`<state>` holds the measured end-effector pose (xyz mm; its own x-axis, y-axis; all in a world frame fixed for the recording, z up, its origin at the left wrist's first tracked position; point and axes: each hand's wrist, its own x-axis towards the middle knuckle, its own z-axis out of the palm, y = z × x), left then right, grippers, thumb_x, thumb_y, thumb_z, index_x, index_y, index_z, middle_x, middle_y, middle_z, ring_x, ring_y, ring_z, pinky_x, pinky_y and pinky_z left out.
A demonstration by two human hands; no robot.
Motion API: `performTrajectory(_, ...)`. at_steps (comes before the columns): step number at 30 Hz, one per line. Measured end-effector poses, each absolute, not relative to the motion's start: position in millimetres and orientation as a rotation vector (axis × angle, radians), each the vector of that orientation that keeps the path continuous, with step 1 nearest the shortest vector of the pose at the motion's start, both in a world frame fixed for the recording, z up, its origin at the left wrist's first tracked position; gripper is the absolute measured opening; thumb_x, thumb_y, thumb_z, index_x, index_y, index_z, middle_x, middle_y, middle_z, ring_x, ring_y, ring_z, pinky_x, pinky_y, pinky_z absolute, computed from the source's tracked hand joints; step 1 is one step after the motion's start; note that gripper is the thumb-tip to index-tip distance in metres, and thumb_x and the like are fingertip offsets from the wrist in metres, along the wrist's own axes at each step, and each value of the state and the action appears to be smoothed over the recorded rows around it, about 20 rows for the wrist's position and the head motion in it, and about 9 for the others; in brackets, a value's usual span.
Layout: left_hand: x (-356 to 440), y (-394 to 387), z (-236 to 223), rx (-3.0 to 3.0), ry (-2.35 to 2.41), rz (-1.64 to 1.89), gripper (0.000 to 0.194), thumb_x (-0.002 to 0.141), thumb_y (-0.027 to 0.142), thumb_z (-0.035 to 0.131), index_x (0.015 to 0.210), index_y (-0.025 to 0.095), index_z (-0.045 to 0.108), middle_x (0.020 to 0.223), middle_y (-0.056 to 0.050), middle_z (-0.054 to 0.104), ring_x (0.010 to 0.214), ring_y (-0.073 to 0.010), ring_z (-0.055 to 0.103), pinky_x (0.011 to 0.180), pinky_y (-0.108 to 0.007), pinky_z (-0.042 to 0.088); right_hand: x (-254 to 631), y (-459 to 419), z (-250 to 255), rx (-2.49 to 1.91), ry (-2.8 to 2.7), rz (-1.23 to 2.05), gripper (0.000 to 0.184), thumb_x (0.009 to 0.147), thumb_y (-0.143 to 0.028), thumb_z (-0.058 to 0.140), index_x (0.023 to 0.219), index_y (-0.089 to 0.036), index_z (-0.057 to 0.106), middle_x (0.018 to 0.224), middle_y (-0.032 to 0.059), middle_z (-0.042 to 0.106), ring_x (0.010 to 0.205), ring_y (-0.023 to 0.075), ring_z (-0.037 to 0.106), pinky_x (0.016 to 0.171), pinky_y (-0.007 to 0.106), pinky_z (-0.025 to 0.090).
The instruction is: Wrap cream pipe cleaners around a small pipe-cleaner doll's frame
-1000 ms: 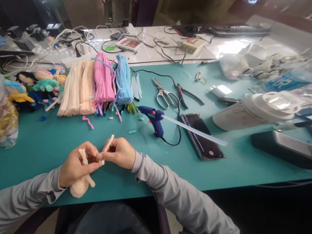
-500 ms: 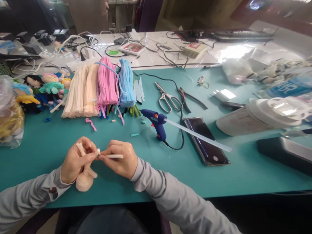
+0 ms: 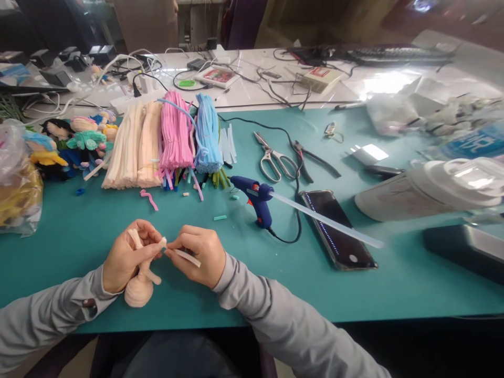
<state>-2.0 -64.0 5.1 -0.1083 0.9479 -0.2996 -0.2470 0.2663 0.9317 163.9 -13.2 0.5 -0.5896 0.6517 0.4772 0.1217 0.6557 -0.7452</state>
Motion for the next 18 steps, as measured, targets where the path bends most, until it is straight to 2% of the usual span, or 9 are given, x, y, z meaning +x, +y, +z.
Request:
performTrajectory(10, -3.8, -61.1, 9.4, 0.765, 1.319, 1.176, 0.026, 0.061, 0.016, 0.069, 0.078, 0.019, 0.049, 0.061, 0.007, 0.056, 0.050, -0.0081, 0.056, 0.050, -0.021, 0.048, 166.6, -13.3, 3.2, -0.618, -2.248, 0.708, 0.008, 0.085, -0.020, 0.053, 0.078, -0.017, 0.055, 0.069, 0.0015, 0.059, 0.053, 0.0088, 0.050, 0.050, 0.020, 0.039)
performTrajectory(15, -1.7, -58.2, 12.8, 0.737, 1.361, 1.168, 0.032, 0.056, 0.017, 0.071, 0.077, 0.019, 0.048, 0.056, 0.008, 0.055, 0.047, -0.0080, 0.054, 0.048, -0.021, 0.046, 169.1, -10.5, 3.9, -0.549, -2.361, 0.468, 0.012, 0.087, -0.019, 0.051, 0.078, -0.018, 0.058, 0.069, 0.0016, 0.062, 0.058, 0.0100, 0.054, 0.053, 0.023, 0.038)
performTrajectory(18, -1.1, -58.7, 13.2, 0.773, 1.365, 1.140, 0.033, 0.057, 0.017, 0.072, 0.078, 0.019, 0.046, 0.054, 0.008, 0.055, 0.048, -0.0080, 0.054, 0.049, -0.021, 0.046, 170.0, -9.2, 4.7, -0.439, -2.369, 0.358, 0.014, 0.088, -0.018, 0.050, 0.079, -0.017, 0.060, 0.067, 0.0011, 0.063, 0.056, 0.0103, 0.053, 0.052, 0.025, 0.035)
